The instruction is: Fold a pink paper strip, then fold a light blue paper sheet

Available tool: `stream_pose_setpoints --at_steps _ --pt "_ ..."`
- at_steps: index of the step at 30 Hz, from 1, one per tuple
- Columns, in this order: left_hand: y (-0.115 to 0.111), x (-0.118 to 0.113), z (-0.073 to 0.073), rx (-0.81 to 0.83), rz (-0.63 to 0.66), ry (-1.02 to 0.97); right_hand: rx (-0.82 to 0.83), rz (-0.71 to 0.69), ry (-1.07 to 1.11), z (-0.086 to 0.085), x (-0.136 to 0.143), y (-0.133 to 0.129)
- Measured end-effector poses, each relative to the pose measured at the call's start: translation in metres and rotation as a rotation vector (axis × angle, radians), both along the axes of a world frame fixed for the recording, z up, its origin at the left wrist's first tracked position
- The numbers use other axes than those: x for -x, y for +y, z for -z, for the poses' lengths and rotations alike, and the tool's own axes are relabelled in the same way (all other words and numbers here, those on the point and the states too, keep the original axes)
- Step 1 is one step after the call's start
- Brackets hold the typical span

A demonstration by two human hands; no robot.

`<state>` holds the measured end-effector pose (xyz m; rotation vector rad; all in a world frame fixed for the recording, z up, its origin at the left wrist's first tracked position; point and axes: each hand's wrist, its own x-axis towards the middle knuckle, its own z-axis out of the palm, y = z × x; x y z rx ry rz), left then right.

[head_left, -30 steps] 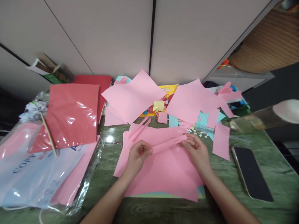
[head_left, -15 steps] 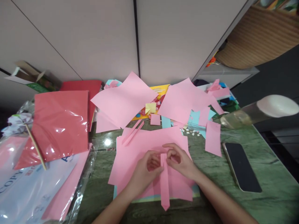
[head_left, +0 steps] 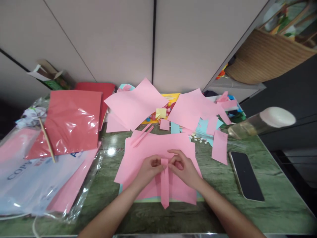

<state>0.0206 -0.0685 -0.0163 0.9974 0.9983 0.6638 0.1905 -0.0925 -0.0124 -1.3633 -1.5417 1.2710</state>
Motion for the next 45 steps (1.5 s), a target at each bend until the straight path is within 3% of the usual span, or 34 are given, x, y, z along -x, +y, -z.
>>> stream_pose_setpoints --at_steps 6,16,26,29,33,35,36,38,41,43,45 --pt "-0.002 0.002 -0.004 -0.061 -0.030 0.002 -0.040 0.040 -0.087 -0.014 0.002 -0.002" --pt "-0.006 0.002 0.004 -0.090 0.020 -0.003 -0.008 0.071 0.014 0.003 0.012 0.001" --pt "-0.004 0.003 0.003 -0.096 -0.023 0.019 -0.056 0.038 0.005 0.009 0.014 0.002" --pt "-0.004 0.004 0.005 -0.086 -0.040 0.019 -0.098 0.065 -0.044 0.002 0.013 0.003" --pt "-0.004 0.005 0.007 -0.069 -0.035 -0.011 -0.209 0.259 -0.153 -0.020 -0.029 0.000" --pt "-0.004 0.005 0.007 -0.061 -0.030 -0.023 -0.280 0.457 -0.216 -0.029 -0.072 -0.009" --pt "-0.004 0.005 0.007 -0.060 -0.030 -0.026 -0.344 0.645 -0.330 -0.029 -0.096 -0.016" --pt "-0.004 0.004 0.006 -0.061 -0.034 -0.028 -0.323 0.841 -0.616 -0.022 -0.141 -0.032" --pt "-0.004 0.004 0.004 -0.061 -0.034 -0.031 0.020 0.878 -1.106 0.003 -0.184 -0.057" --pt "-0.004 0.003 0.003 -0.062 -0.032 -0.034 0.186 0.854 -1.198 0.021 -0.196 -0.068" --pt "-0.003 0.003 0.004 -0.063 -0.030 -0.035 0.237 0.840 -1.224 0.032 -0.197 -0.073"
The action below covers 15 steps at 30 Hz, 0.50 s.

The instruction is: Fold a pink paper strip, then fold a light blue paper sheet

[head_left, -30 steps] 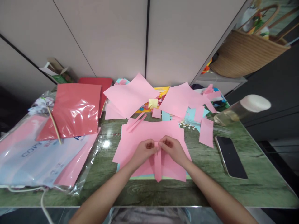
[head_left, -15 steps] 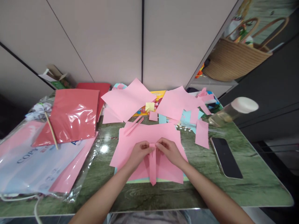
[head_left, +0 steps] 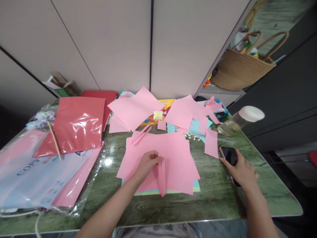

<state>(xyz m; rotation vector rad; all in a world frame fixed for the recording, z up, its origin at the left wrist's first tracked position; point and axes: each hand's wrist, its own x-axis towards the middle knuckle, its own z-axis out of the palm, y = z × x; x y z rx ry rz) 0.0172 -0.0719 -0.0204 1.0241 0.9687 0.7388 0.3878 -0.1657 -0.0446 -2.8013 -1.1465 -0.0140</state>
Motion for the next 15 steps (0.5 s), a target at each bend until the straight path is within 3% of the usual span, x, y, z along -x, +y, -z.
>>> stream_pose_setpoints --at_steps 7,15 --pt "0.0007 0.0012 0.0014 0.009 -0.006 -0.002 -0.017 0.035 -0.152 -0.0016 0.0092 0.0019" --pt "0.0007 0.0003 -0.0036 0.027 -0.002 -0.019 -0.073 0.072 -0.045 -0.0052 0.0039 0.0046"
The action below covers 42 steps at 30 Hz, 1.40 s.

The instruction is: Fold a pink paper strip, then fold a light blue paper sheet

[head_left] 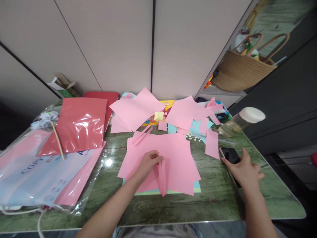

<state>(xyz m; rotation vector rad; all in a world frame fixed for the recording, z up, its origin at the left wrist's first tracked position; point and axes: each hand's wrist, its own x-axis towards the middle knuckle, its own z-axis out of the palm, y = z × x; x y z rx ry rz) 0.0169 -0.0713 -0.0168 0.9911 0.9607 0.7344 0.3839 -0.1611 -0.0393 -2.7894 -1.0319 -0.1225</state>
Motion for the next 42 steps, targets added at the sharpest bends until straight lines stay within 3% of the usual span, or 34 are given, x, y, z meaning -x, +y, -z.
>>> stream_pose_setpoints --at_steps 3,6,10,13,14,17,21,29,42 --pt "-0.001 0.000 -0.001 0.001 -0.005 -0.007 -0.035 -0.091 -0.092 -0.010 0.015 0.001" --pt "-0.002 -0.001 -0.001 -0.002 -0.016 -0.014 -0.166 -0.302 -0.144 -0.030 0.051 0.008" --pt "-0.004 -0.002 0.001 0.001 -0.028 -0.028 -0.253 -0.790 0.323 -0.055 0.125 0.030" --pt "-0.005 -0.001 0.003 -0.009 -0.050 -0.036 -0.196 -0.945 0.823 -0.057 0.178 0.046" --pt "-0.005 -0.001 0.003 -0.012 -0.058 -0.038 -0.189 -0.933 1.002 -0.053 0.192 0.050" --pt "-0.003 0.002 0.003 -0.013 -0.076 -0.041 -0.208 -0.888 1.134 -0.037 0.215 0.057" --pt "-0.003 0.003 0.001 -0.008 -0.054 -0.037 -0.229 -0.825 1.211 -0.022 0.215 0.056" --pt "-0.008 -0.001 -0.001 -0.063 -0.040 0.022 -0.242 -0.776 1.245 -0.026 0.208 0.049" --pt "-0.012 0.001 -0.005 -0.143 0.064 0.098 -0.322 -0.786 1.042 -0.032 0.212 0.043"
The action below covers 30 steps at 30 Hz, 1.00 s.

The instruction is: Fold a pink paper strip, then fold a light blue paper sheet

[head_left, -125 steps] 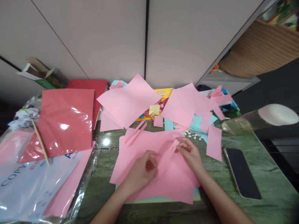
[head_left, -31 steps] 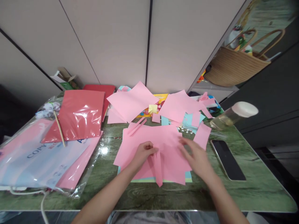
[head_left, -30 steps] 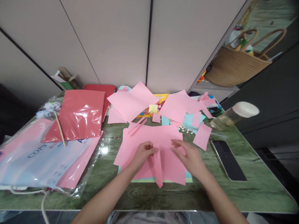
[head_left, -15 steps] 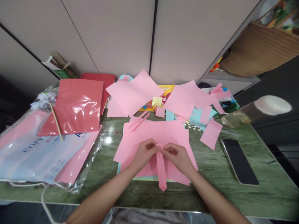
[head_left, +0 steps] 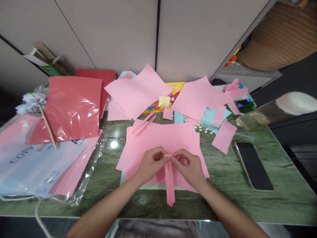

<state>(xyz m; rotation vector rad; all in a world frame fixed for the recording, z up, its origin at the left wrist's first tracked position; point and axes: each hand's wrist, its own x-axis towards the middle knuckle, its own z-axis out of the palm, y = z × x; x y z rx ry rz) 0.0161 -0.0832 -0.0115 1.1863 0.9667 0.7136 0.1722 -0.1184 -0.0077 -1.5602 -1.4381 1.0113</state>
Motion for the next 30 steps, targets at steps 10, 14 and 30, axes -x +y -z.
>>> stream_pose_setpoints --at_steps 10,14,30 --pt "0.0008 -0.0004 0.0016 0.047 -0.044 0.001 -0.077 -0.013 -0.064 0.0005 0.0009 -0.0014" --pt "0.0024 0.0002 0.0037 0.124 -0.040 -0.046 -0.175 -0.017 -0.127 0.0038 0.0009 -0.0033" --pt "0.0024 0.0027 0.0063 0.228 -0.059 -0.144 -0.432 -0.178 -0.121 0.0054 -0.0042 -0.0015"
